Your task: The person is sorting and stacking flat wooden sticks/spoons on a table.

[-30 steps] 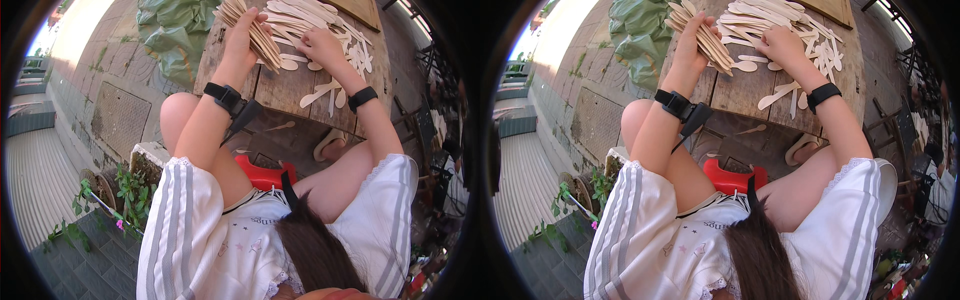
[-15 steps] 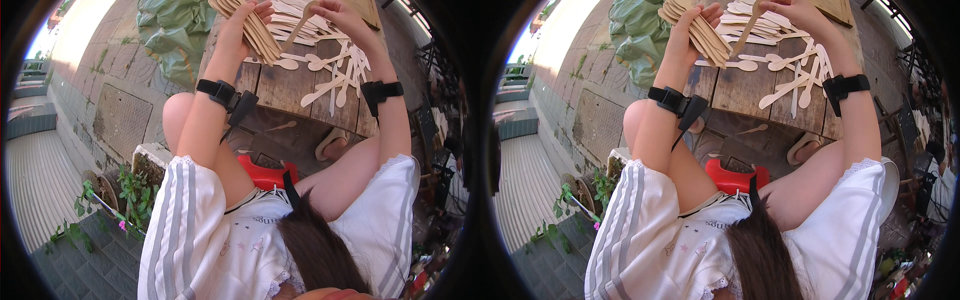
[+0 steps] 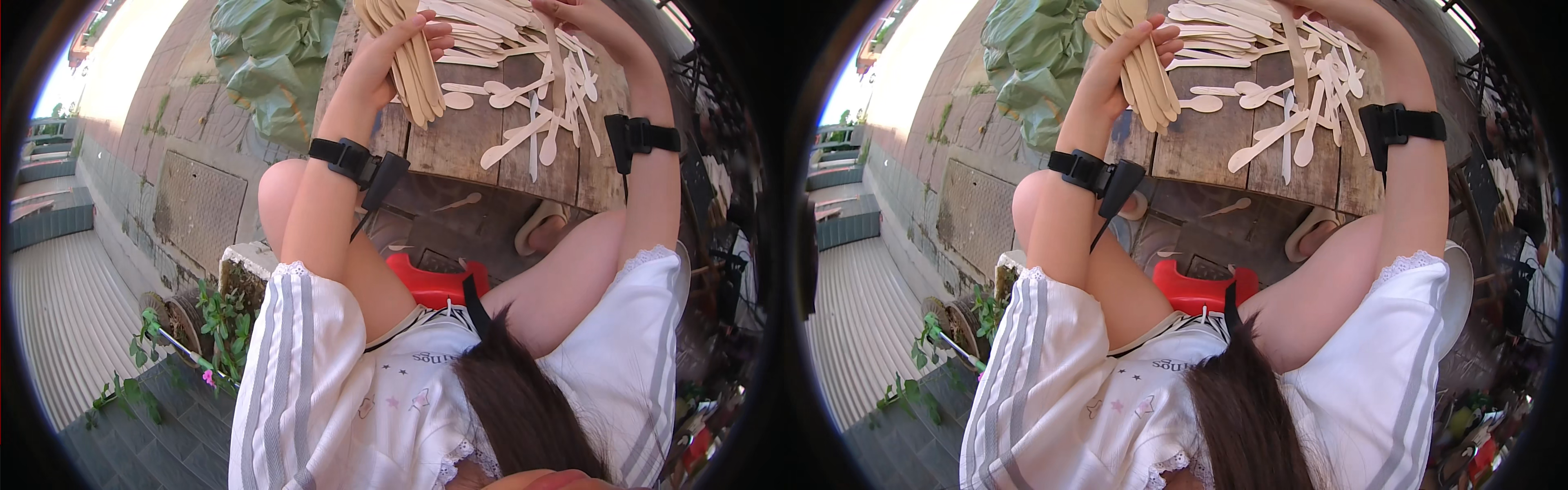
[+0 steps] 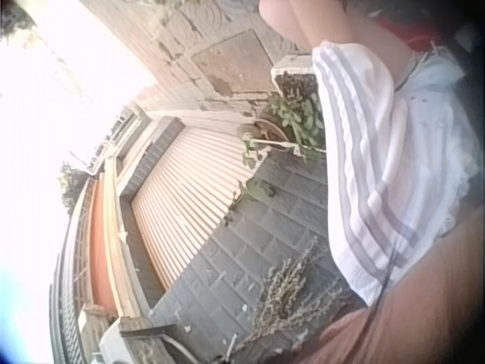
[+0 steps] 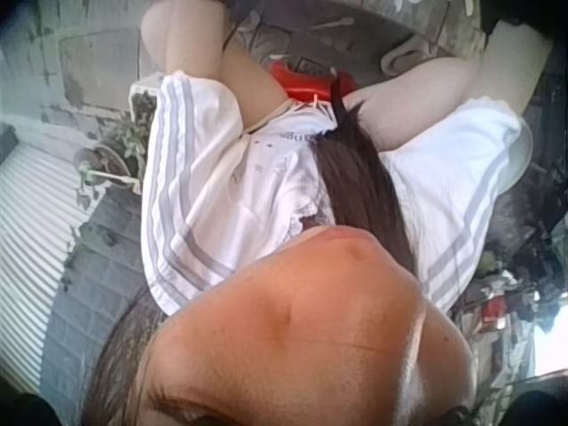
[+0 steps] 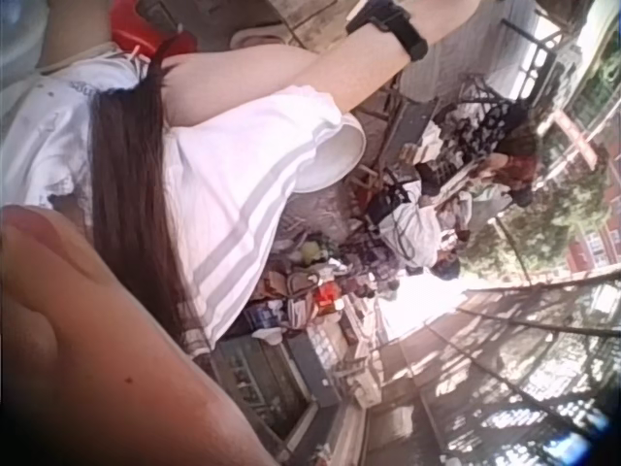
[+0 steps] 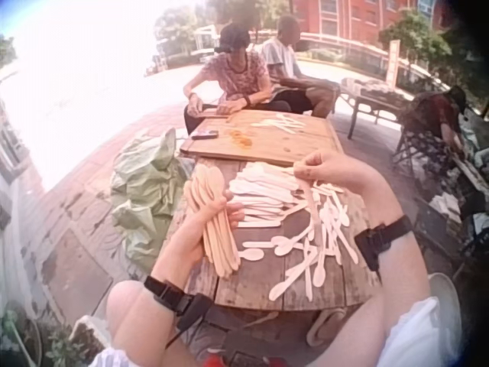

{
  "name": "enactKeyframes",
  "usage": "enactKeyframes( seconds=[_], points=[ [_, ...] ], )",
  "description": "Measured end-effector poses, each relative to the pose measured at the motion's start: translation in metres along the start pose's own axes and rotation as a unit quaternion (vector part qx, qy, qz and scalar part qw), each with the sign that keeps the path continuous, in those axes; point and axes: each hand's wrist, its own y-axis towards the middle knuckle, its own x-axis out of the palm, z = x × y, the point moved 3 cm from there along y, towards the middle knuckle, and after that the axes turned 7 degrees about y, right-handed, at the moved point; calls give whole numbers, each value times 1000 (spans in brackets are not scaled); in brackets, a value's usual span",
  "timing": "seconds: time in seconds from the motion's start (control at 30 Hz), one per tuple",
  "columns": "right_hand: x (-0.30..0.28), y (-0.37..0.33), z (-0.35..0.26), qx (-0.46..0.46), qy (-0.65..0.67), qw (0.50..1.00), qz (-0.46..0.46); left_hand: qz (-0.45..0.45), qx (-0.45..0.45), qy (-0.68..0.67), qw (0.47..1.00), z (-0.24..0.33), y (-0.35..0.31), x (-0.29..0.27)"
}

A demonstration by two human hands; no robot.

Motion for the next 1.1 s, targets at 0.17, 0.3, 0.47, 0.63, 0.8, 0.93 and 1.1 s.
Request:
enactKeyframes(
  seconds=[0.17,0.3,0.47,0.63,0.8,0.93,1.1],
  points=[
    [24,5,-22,10,107,994,-23,-5,-64,52,997,-9,-6,2],
    [16,-1,-26,1,36,999,15,-67,-74,27,995,-14,-4,15],
    [-22,-21,-23,-28,149,988,17,-93,-73,24,993,-17,-3,27],
    [-156,-159,25,-3,-48,937,347,-84,-30,-4,996,-17,5,24],
    [-227,-409,142,300,-277,786,464,2,-29,-90,996,-21,1,30],
    [-183,-501,219,462,-282,790,287,12,-5,-139,990,-14,3,24],
    [-123,-354,145,388,-198,868,238,103,61,-127,985,10,-7,10]
  ],
)
